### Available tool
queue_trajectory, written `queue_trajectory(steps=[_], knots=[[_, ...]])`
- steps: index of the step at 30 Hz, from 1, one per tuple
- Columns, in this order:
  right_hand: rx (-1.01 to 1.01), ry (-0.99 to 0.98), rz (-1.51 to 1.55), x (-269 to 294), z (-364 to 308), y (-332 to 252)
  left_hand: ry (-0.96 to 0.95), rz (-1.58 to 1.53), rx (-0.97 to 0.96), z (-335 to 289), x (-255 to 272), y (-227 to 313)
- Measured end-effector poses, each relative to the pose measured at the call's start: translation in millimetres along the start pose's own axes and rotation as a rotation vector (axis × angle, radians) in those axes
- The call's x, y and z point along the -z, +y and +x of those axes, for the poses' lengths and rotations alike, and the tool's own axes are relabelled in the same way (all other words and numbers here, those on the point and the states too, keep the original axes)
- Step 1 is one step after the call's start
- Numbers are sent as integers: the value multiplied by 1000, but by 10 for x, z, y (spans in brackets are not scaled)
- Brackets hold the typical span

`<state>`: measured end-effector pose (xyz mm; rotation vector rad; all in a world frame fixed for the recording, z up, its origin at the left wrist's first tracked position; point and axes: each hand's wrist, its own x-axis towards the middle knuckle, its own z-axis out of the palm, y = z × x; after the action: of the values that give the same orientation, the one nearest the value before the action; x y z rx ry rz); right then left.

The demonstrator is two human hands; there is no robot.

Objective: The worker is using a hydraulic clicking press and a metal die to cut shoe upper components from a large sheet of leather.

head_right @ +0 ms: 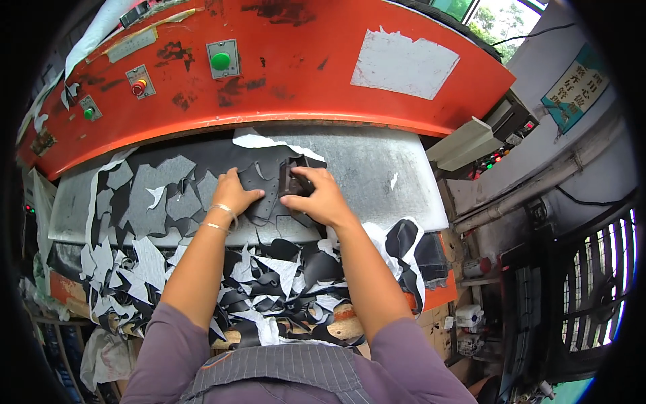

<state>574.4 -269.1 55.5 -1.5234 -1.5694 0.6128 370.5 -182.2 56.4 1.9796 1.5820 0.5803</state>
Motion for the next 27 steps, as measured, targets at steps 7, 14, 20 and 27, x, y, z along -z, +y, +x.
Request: queue_trajectory(steps=[7, 14, 20, 27], knots=[[-239, -86, -584, -157, 210, -77, -57, 104, 86, 107, -196, -43], [-221, -28, -589, -246, 274, -109, 302, -989, 149, -90, -5, -550], [-236, -115, -612, -97, 420, 92, 363, -915, 86, -526, 1323, -1283], [769, -462, -945, -77, 1132, -76, 462, -242, 18, -717, 1345, -1617]])
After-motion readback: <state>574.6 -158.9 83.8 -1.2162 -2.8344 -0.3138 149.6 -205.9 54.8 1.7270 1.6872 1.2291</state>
